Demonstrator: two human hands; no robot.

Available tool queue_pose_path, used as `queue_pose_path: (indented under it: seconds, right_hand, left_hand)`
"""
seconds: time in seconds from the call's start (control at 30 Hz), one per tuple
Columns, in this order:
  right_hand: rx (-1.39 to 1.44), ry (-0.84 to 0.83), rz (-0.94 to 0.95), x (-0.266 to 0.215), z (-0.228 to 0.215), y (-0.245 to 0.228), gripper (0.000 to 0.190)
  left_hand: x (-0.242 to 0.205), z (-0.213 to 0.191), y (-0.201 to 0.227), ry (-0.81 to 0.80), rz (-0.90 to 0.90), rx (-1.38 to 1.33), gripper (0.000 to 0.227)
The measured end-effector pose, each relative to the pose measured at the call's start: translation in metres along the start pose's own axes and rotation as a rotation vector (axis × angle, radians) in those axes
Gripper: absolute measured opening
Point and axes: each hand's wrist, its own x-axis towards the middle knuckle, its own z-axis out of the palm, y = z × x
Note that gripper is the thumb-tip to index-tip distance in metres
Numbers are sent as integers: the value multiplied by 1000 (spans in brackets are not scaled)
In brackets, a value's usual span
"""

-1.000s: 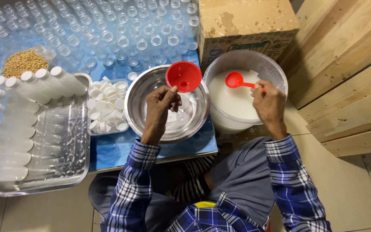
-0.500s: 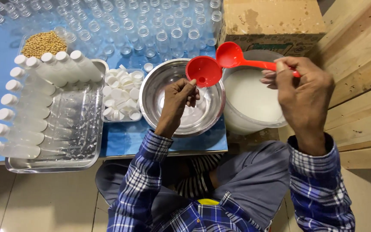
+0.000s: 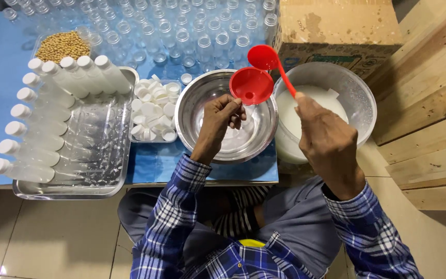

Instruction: The person scoops a white liquid from a large bucket using a red ladle and pours it into a plastic bottle through a red funnel. After filling, the person removes the funnel, picks up a white cap, and screws it onto the bottle before placing it on a tray.

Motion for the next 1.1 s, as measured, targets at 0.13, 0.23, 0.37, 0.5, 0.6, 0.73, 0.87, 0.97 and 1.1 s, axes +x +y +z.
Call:
queue_pose_path:
  seconds: [0.13,0.23,0.37,0.5,0.6,0.73,0.87,0.97,1.1]
  right_hand:
    - [-58,-65,-55,-4,7,-4,17]
    - [-12,-25,30,-18,11,3,16]
    - [67,62,233,-40,16,25,15]
    - [116,-17,443,-68,37,64,12]
    - [-5,-220,612,-100,63,89,13]
    - [25,-311,710,-123,91,106,16]
    - [25,-392,751,-128,102,111,17]
    - [51,-418,779,-127,104,111,18]
    - [117,-417,813,-130,108,114,20]
  left_hand:
    - [-2,1,5,-9,1,4,24]
    - [-2,3,10,8,12,29,25]
    - [-1,2,7,13,15,29,25]
    - [1,2,3,5,23,23,26]
    - [-1,4,9,15,20,40,25]
    - [-1,3,7,7,17,37,25]
    - [-2,2,8,-1,15,47,25]
    - [-3,3,10,-1,10,46,25]
    - [-2,1,6,1,10,44,26]
